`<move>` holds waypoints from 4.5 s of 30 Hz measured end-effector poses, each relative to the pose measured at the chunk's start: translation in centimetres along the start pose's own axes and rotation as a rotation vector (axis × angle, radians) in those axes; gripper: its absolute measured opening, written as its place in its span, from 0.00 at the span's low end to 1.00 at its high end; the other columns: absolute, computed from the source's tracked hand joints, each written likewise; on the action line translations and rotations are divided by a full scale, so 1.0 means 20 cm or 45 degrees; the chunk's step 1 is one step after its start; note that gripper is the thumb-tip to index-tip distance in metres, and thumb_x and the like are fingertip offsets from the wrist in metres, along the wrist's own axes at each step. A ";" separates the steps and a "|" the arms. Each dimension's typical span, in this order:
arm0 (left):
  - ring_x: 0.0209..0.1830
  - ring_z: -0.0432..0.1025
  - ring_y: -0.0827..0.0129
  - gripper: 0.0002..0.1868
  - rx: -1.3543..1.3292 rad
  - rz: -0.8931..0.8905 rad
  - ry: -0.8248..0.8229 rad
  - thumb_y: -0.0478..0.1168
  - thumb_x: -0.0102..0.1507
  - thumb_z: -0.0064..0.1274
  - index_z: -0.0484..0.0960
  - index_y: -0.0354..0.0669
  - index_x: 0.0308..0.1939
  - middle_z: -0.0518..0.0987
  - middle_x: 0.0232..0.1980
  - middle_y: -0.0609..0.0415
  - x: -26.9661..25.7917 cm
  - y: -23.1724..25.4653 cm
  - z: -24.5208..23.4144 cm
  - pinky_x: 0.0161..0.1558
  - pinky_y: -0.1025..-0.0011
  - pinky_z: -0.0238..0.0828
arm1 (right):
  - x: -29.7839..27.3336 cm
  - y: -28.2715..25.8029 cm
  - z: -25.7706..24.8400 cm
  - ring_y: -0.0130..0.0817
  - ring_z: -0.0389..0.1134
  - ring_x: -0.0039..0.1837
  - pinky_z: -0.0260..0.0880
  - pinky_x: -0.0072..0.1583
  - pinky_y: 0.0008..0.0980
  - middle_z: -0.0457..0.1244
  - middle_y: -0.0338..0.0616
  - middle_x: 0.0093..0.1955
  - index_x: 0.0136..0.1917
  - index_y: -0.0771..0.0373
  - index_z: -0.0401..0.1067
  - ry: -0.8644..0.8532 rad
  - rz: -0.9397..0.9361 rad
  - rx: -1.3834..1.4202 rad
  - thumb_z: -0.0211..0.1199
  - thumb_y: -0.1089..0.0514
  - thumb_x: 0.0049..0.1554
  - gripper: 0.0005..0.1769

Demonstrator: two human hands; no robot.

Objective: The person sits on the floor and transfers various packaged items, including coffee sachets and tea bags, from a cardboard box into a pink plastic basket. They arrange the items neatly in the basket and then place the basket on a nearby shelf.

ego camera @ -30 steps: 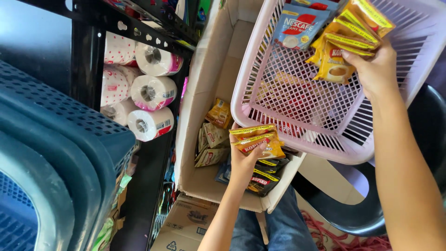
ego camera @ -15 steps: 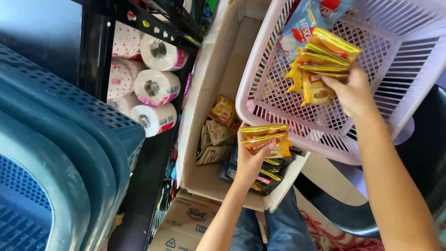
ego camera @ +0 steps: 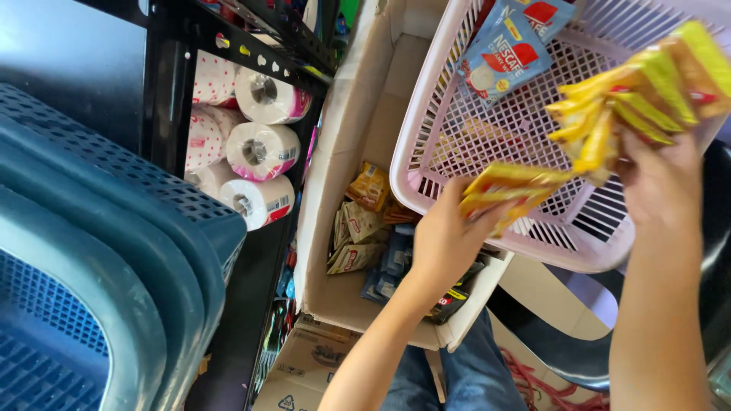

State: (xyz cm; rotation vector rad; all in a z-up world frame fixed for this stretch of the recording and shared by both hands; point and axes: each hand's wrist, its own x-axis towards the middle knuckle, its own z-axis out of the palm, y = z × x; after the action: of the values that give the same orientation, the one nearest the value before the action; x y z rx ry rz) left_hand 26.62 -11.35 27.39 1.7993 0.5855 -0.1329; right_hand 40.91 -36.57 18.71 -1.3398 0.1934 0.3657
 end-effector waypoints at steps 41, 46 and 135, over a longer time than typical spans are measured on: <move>0.60 0.71 0.54 0.13 0.592 1.092 0.225 0.34 0.67 0.55 0.79 0.46 0.56 0.76 0.56 0.51 1.20 0.08 -0.06 0.62 0.59 0.69 | 0.34 0.43 0.52 0.42 0.72 0.57 0.74 0.54 0.38 0.66 0.46 0.60 0.68 0.64 0.60 -0.100 -0.023 -0.277 0.62 0.65 0.61 0.23; 0.64 0.70 0.48 0.28 0.212 0.570 0.360 0.34 0.67 0.56 0.63 0.36 0.69 0.71 0.63 0.39 0.59 -0.02 0.15 0.67 0.56 0.67 | 0.35 0.51 0.46 0.48 0.65 0.68 0.65 0.69 0.45 0.60 0.53 0.63 0.69 0.65 0.62 -0.059 -0.383 -0.853 0.71 0.59 0.64 0.26; 0.66 0.72 0.56 0.18 0.527 0.684 0.190 0.35 0.70 0.52 0.76 0.47 0.65 0.78 0.64 0.52 0.17 -0.08 -0.21 0.66 0.59 0.71 | -0.06 0.41 0.24 0.23 0.67 0.51 0.70 0.53 0.24 0.67 0.42 0.54 0.65 0.68 0.69 0.075 -0.265 -0.735 0.64 0.66 0.65 0.16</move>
State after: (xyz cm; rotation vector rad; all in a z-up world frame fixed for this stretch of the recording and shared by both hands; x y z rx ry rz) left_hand 27.87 -6.07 25.99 2.3226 0.1630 0.2681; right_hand 36.47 -30.50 12.73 -1.9230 -0.0094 0.2101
